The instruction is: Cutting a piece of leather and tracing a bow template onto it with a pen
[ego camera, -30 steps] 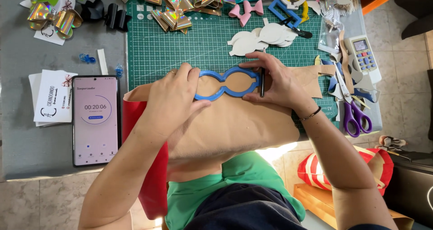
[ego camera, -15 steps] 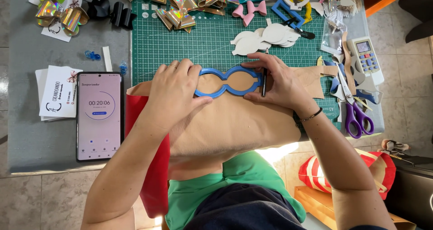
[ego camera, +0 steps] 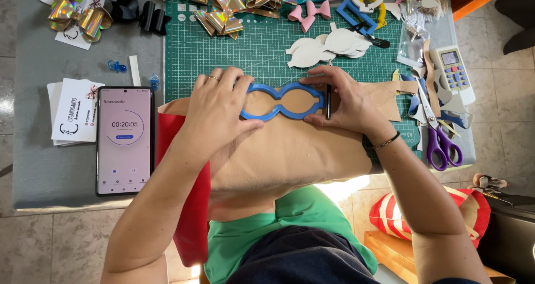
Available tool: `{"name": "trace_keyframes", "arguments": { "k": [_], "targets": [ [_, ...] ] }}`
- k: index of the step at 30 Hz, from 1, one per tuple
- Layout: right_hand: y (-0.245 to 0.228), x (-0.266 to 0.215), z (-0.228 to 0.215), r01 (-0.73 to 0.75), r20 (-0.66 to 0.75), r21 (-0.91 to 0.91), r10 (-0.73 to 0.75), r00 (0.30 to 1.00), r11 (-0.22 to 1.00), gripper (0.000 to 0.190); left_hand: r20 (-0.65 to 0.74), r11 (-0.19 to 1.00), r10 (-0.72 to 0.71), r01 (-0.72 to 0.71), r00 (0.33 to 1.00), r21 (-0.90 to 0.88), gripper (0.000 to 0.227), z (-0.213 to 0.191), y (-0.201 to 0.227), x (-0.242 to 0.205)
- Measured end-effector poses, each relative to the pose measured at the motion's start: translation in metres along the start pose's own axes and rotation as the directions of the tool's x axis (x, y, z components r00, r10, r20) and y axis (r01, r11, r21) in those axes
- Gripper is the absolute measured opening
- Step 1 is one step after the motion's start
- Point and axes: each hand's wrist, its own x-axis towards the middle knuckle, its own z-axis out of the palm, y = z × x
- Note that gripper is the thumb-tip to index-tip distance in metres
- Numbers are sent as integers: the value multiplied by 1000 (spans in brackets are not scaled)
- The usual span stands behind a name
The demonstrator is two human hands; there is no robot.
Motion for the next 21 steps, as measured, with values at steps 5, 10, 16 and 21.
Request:
{"name": "trace_keyframes", "arguments": {
  "k": [5, 10, 16, 21],
  "targets": [
    [7, -3, 1, 20, 9, 18, -20, 1000, 1000, 83, 5, 999, 5, -5, 1000, -36, 76, 3, -1, -1],
    [5, 2, 0, 44, 8, -18, -44, 999, 999, 84, 29, 998, -15, 17, 999, -65, 79, 5, -2, -1],
    [-4, 3, -6, 10, 52, -16, -9, 999, 1000, 90, 6, 999, -15, 15, 1000, -46, 72, 12, -4, 0],
    [13, -6, -3, -96, 6, 102, 96, 995, 990, 93, 7, 999, -11, 12, 1000, -46, 71, 12, -4, 0]
  ]
}}
